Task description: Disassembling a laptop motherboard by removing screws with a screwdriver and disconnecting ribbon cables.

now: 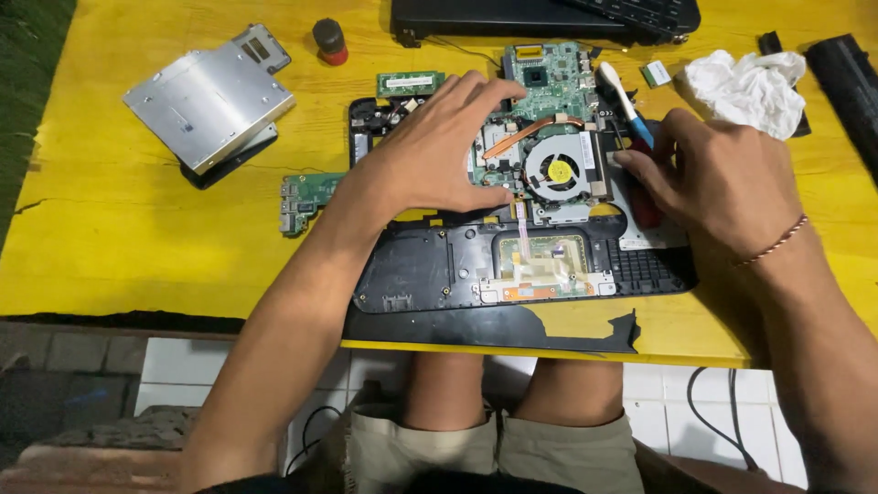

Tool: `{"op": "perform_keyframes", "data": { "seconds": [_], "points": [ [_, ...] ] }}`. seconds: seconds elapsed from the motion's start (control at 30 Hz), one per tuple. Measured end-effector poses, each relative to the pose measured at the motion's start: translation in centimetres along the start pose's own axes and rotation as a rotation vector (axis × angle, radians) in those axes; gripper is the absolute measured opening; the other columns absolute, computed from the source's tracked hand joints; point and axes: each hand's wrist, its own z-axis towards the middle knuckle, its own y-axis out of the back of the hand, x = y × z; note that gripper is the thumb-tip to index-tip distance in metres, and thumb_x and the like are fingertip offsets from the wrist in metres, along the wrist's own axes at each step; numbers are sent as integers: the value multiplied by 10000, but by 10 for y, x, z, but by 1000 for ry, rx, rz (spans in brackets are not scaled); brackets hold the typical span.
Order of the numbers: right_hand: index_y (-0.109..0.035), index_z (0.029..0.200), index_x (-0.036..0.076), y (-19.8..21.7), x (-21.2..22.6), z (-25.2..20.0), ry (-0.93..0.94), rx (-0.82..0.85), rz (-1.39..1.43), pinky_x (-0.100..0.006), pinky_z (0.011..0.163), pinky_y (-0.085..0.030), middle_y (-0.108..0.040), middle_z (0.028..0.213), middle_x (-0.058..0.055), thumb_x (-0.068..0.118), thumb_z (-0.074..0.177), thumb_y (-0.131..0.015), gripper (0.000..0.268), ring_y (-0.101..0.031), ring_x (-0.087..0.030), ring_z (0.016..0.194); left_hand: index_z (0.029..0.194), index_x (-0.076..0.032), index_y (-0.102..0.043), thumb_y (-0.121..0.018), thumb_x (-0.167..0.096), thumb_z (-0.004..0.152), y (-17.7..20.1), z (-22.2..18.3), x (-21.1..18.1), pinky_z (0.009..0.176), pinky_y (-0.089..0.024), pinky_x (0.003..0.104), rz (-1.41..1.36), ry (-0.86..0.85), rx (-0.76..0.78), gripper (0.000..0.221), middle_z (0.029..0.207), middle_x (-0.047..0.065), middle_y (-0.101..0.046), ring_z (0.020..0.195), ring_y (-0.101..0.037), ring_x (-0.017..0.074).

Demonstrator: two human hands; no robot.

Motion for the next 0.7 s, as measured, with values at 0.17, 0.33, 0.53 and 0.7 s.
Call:
{"op": "perform_keyframes", "data": {
  "seconds": [0.17,0.33,0.53,0.7],
  "points": [
    [-615,964,225,19,11,-3,-58,196,-137,-421,564,-517,-709,668,-94,803,1033,-470,600,-729,-351,686,1492,-114,-363,-958,-426,761,-1,1,2,1035,-434,546,21,-10,3,993,1370,174,-478,1296,-468,356],
    [-693,1042,231,37,19,0,-92,361,-23,-429,611,-582,-776,760,-91,715,969,-554,508,-764,-324,721,1489,-133,-360,-975,-427,738,1,-2,1,1040,-427,544,18,9,6,1014,1368,166,-488,1296,-459,350],
    [-708,934,142,34,7,-11,-106,326,123,-466,644,-522,-774,811,-135,524,987,-617,395,-725,-380,745,1461,-118,-391,-970,-444,731,0,-3,1,1058,-416,539,20,-10,8,987,1369,155,-477,1294,-458,337],
    [-636,1163,69,64,2,-39,-273,245,359,-495,722,-486,-758,848,-176,333,1067,-619,281,-698,-425,793,1483,-145,-369,-968,-462,725,3,-3,-3,1077,-410,564,14,30,42,1017,1376,153,-470,1317,-447,335]
  ]
}}
